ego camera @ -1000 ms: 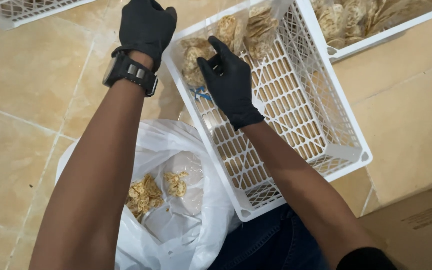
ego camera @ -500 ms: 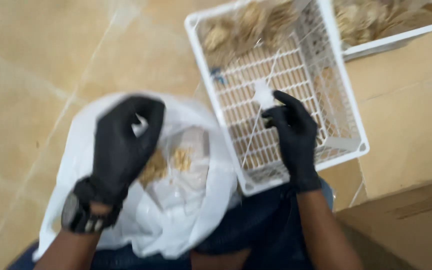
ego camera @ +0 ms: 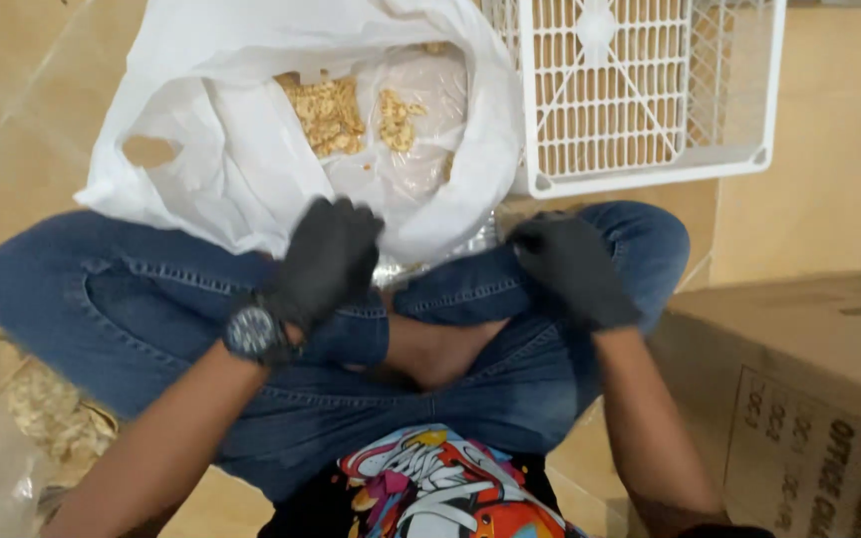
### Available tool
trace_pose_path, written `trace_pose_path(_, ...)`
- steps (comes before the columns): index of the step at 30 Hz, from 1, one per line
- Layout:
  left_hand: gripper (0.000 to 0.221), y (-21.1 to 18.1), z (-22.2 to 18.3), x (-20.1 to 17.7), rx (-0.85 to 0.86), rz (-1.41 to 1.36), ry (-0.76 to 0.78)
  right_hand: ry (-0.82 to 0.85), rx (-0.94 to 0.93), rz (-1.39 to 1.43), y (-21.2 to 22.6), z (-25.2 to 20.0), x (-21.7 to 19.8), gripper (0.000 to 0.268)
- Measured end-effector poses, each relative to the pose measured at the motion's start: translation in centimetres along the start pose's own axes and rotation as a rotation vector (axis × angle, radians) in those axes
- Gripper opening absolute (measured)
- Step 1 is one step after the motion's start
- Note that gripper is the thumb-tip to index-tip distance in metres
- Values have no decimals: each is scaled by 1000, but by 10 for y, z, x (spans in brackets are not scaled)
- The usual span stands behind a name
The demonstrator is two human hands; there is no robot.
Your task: Sorting and transferring small bags of crackers from a large bag into a plastic crate
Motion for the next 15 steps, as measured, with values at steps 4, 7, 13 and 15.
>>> trace_pose_path(4,26,23,1,-20,-250,-102,-132,-216,32,-355,-29,35,68,21)
trace_pose_path(7,30,25,-3,-15,-317,-220,-86,-411,-2,-259,-27,47,77,27)
trace_pose_path(13,45,1,-7,-32,-310,-457,93,-253,103,-185,-35,64,96,21)
trace_pose_path(15,46,0,-6,-42,-344,-524,132,-227,110,-133,-35,64,92,21)
Point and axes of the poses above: each hand's wrist, its own z-axis towards the middle knuckle, its own x-axis out of the palm, y = z × x, the point moved 3 cm from there along z, towards the middle knuckle, and after that the axes turned 11 degrees about x, right-handed, at the moved point
